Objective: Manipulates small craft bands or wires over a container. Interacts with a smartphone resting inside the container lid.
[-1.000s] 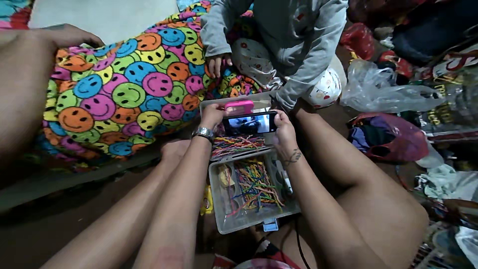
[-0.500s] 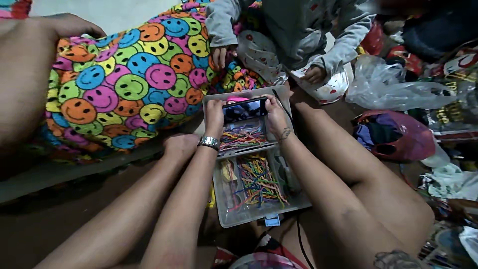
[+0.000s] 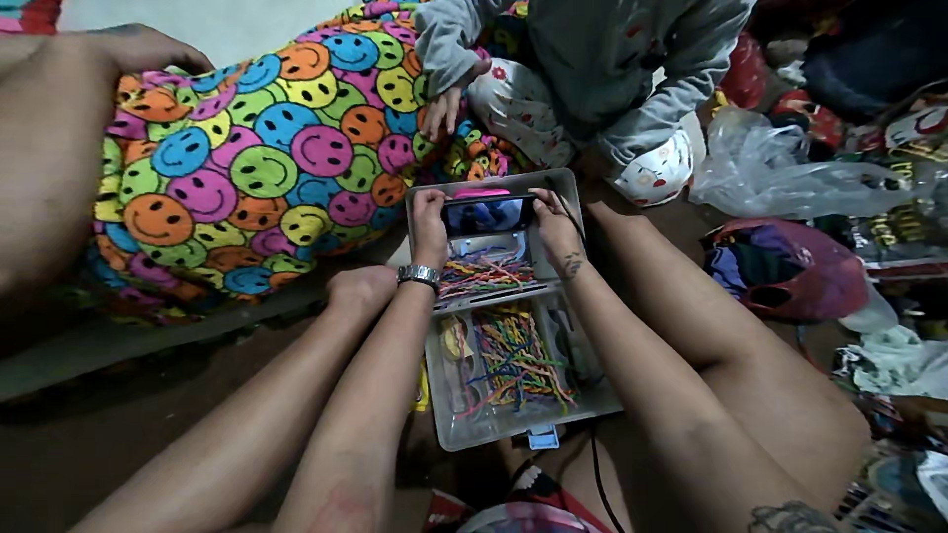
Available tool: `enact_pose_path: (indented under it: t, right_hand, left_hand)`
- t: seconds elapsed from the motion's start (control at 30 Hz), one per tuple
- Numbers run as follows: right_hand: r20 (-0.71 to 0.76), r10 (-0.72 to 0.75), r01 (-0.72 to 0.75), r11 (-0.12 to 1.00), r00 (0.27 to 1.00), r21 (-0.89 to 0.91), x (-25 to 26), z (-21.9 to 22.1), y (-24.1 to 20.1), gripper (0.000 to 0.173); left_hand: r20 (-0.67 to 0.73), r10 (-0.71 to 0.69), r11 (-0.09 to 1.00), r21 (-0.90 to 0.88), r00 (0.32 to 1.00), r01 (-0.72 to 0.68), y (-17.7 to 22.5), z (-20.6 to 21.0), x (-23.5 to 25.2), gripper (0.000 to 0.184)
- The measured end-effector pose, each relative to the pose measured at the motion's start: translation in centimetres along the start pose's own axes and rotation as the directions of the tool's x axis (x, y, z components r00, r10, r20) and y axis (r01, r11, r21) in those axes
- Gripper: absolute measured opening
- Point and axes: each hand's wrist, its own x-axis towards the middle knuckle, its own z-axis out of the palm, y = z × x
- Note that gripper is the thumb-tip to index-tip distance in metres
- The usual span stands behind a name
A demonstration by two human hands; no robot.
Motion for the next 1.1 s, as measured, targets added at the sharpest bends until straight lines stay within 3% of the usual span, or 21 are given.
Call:
enact_pose_path:
  t: [0.2, 0.6, 0.7, 0.83, 0.93, 1.03, 1.1]
  right_hand:
    - [0.051, 0.015, -0.015, 1.000, 0.999, 0.005, 0.5, -0.3, 0.7, 0.028]
    - [0.079, 0.075, -0.036, 0.909, 0.994, -0.414, -0.1, -0.5, -2.3, 0.040]
    - [0.125, 0.125, -0.061, 0.903, 0.984, -0.426, -0.8, -0.3, -2.8, 0.045]
    - [0.126, 0.160, -0.102, 0.921, 0.979, -0.376, -2.7, -0.7, -3.7, 0.052]
    - [0.180, 0.067, -0.005, 0.945, 0.981, -0.328, -6.0, -1.8, -3.4, 0.062]
    - [0.228, -0.126, 0.165, 0.973, 0.965, -0.162, -11.5, -4.0, -6.9, 0.048]
    - [0.272, -0.421, 0.420, 0.905, 0.865, 0.066, -17.6, -6.5, -11.3, 0.026]
  left_hand:
    - [-0.002, -0.236, 0.877, 0.430, 0.972, 0.214, 2.3, 0.2, -1.1, 0.040]
    - [-0.028, -0.441, 0.642, 0.689, 0.897, 0.337, 4.1, 0.6, 0.9, 0.056]
    - [-0.053, -0.451, 0.652, 0.662, 0.891, 0.369, 4.4, 0.9, 0.7, 0.055]
    - [-0.076, -0.366, 0.713, 0.618, 0.928, 0.332, 4.4, 0.8, 0.2, 0.052]
    - [0.014, -0.284, 0.795, 0.563, 0.959, 0.227, 7.5, -0.2, -3.6, 0.060]
    - [0.217, 0.003, 0.865, 0.490, 0.976, -0.111, 13.1, -1.9, -12.8, 0.042]
    - [0.347, 0.329, 0.888, 0.202, 0.878, -0.413, 15.7, -2.7, -18.7, 0.022]
